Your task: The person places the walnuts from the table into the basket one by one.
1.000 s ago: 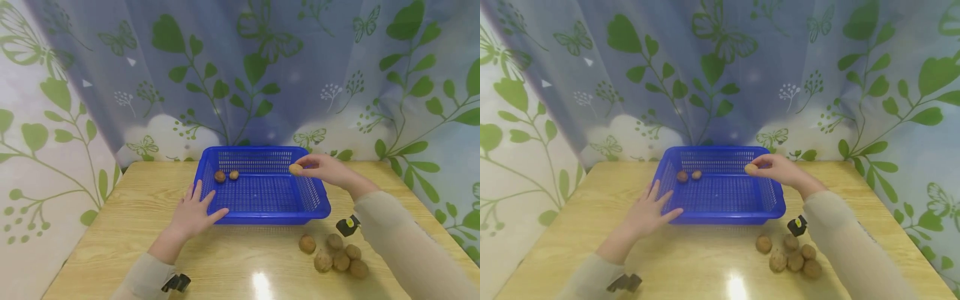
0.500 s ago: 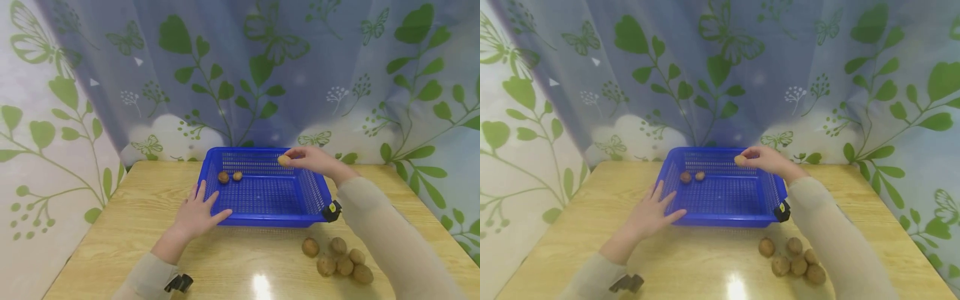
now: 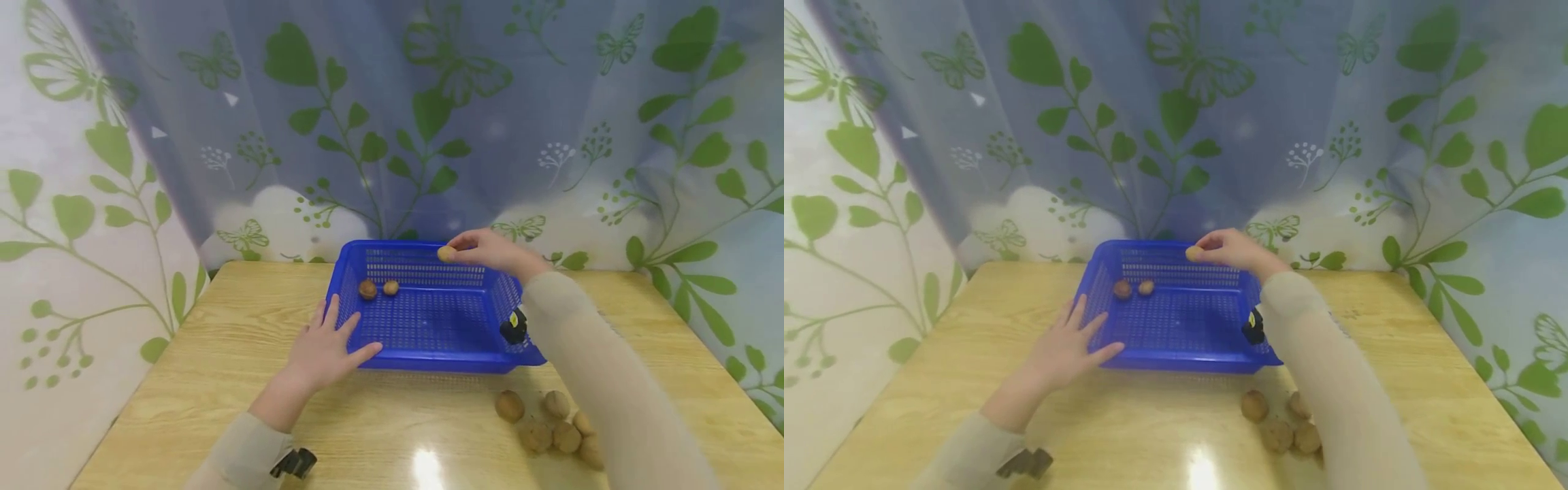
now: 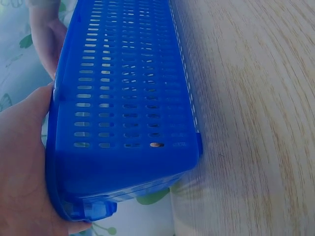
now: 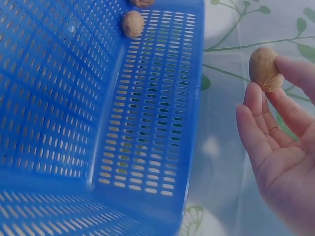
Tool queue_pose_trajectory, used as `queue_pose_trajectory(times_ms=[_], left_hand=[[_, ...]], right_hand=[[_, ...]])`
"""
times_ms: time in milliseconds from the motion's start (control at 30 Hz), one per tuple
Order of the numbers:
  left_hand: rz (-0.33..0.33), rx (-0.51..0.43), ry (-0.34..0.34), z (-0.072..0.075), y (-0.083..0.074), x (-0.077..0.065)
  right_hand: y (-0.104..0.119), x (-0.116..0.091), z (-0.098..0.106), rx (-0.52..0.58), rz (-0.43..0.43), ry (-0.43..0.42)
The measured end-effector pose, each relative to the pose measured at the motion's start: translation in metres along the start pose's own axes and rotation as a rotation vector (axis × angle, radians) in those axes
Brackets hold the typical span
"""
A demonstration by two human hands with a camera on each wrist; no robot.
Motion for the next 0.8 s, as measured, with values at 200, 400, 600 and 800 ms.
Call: queue_pose_trajectory(times_ms=[200, 400, 600, 800], left_hand=[[0.002, -0.007, 0.016, -0.004, -0.001, 0.003], [0.009, -0.007, -0.003, -0.001, 0.001, 0.003], [0.003, 0.007, 0.004, -0.003, 0.003, 0.002], [0.006, 0.013, -0.011, -0.004, 0.002, 0.002]], right_hand=[[-0.008, 0.012, -0.008, 0.102, -0.013, 0.018], [-0.015, 0.029, -0.019, 0.099, -0.02, 0.031], [-0.022, 0.039, -0.034, -0.035, -0.05, 0.081], [-0.024, 0.047, -0.049, -0.101, -0.037, 0.106]])
Point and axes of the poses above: each hand's wrist, its own x-axis towards the middle knuckle, its own z-axis out of the back of the hand, y = z × x, the point moved 4 cm from there along x, towards the middle knuckle, and after that the axes turned 1 degree about z, right-handed, at the moved point
